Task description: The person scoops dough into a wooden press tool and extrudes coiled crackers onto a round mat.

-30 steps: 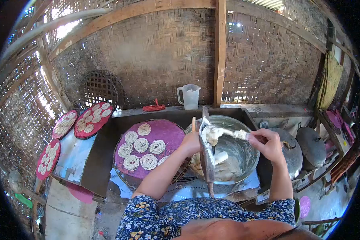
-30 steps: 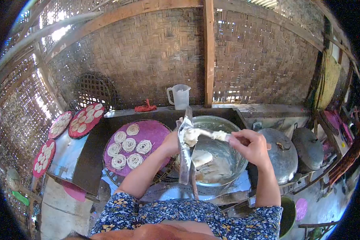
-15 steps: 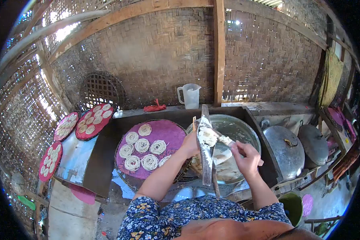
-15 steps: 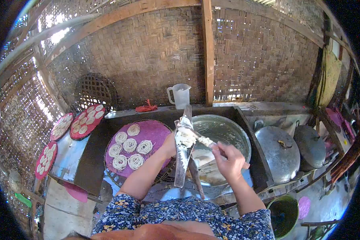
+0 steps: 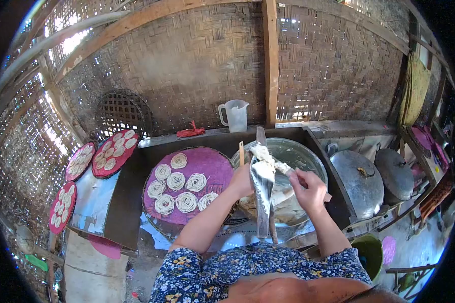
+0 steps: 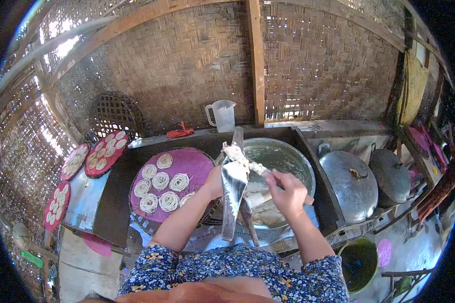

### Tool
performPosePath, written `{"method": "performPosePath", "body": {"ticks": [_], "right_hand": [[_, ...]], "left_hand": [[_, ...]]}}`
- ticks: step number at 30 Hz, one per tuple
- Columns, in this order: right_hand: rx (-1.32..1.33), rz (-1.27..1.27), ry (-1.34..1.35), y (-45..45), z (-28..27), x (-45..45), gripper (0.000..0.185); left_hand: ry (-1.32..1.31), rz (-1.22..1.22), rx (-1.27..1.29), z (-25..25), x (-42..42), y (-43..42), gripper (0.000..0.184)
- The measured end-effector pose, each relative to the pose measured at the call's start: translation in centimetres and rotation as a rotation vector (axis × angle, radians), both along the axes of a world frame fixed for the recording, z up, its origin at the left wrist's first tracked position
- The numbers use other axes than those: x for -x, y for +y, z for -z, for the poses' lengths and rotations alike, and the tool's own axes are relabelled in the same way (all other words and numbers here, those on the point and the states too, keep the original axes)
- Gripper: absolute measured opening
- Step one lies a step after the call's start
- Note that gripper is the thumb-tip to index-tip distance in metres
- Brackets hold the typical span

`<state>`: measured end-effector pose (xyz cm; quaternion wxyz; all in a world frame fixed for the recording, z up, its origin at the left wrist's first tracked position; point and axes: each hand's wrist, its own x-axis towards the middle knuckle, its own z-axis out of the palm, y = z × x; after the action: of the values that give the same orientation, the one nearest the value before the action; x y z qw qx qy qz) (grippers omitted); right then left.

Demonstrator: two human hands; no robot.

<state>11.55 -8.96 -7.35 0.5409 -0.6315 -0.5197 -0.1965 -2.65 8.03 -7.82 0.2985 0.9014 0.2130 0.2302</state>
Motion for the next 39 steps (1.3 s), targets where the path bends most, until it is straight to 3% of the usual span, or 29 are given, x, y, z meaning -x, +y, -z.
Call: {"method": "performPosePath", "body": {"ticks": [3, 5, 7, 9, 10, 13, 14, 15, 17, 20, 23, 25, 27, 28, 29, 31, 33, 37, 38, 39], "right_hand": [[0.006, -0.012, -0.117, -0.7, 0.3, 1.3, 0.02], [0.105, -0.182, 0.012, -2.0, 0.8, 1.8, 0.02], [0.281, -0.379, 0.295, -3.8, -0.8, 2.7, 0.021], [0.286, -0.481, 0.446, -3.9, -0.1, 0.4, 0.021], [0.29, -0.532, 0.521, -4.2, 0.1, -1.0, 0.021], [0.351, -0.12, 0.388, -4.8, -1.8, -3.2, 0.018], [0.373, 0.04, 0.28, -5.0, -2.1, -3.5, 0.019], [0.325, -0.04, 0.43, -4.8, -1.8, -3.7, 0.021], [0.279, -0.174, 0.472, -4.0, -1.9, -3.1, 0.022], [0.228, -0.15, 0.329, -2.3, -3.5, -1.0, 0.023], [0.099, -0.175, 0.144, -0.1, -2.8, -1.1, 0.021], [0.067, -0.173, 0.006, 0.4, -2.6, -1.1, 0.02], [0.106, -0.214, -0.026, -0.2, -2.1, -1.2, 0.02], [0.126, -0.237, -0.046, -0.6, -1.9, -1.3, 0.019], [0.153, -0.276, -0.013, -1.2, -2.1, -1.2, 0.019], [0.218, -0.352, 0.161, -1.9, -2.5, -1.6, 0.019], [0.26, -0.388, 0.337, -2.3, -2.3, -2.9, 0.017], [0.095, -0.444, 0.532, -1.7, -1.9, -5.6, 0.019], [0.099, -0.476, 0.577, -1.6, -1.9, -5.7, 0.02], [0.12, -0.518, 0.577, -1.4, -1.9, -5.6, 0.022]], "left_hand": [[-0.213, 0.007, 0.048, 1.3, 0.5, 0.3, 0.018], [-0.304, 0.01, 0.455, 5.8, -0.6, 4.9, 0.016], [-0.422, 0.071, 0.764, 4.5, 0.2, 5.1, 0.022], [-0.522, 0.161, 1.037, 2.1, 1.2, 4.2, 0.03], [-0.574, 0.2, 1.29, 0.2, 2.1, 2.6, 0.031], [-0.401, 0.221, 0.794, 1.5, 3.5, 4.9, 0.023], [-0.413, 0.243, 0.802, 1.4, 3.7, 5.1, 0.024], [-0.426, 0.265, 0.811, 1.2, 3.9, 5.3, 0.026], [-0.417, 0.359, 0.76, 1.5, 4.2, 5.7, 0.029], [-0.434, 0.26, 1.362, -0.8, 3.7, 2.9, 0.027], [-0.313, 0.372, 0.794, -0.9, 3.3, 1.3, 0.037], [-0.322, 0.336, 0.882, -1.2, 3.3, 1.4, 0.036], [-0.332, 0.334, 1.222, -2.4, 3.8, 1.2, 0.037], [-0.381, 0.354, 0.991, 0.4, 2.8, 3.8, 0.039], [-0.424, 0.369, 0.759, -0.1, 1.7, 4.6, 0.041], [-0.417, 0.204, 0.687, -0.1, 3.0, 5.2, 0.046], [-0.428, 0.09, 0.588, -4.0, 4.2, 2.8, 0.05], [-0.722, 0.494, 0.822, -4.4, 7.1, 4.9, 0.066], [-0.805, 0.572, 0.708, -5.7, 7.5, 3.9, 0.059], [-0.834, 0.61, 0.757, -5.3, 7.9, 4.7, 0.064]]}}
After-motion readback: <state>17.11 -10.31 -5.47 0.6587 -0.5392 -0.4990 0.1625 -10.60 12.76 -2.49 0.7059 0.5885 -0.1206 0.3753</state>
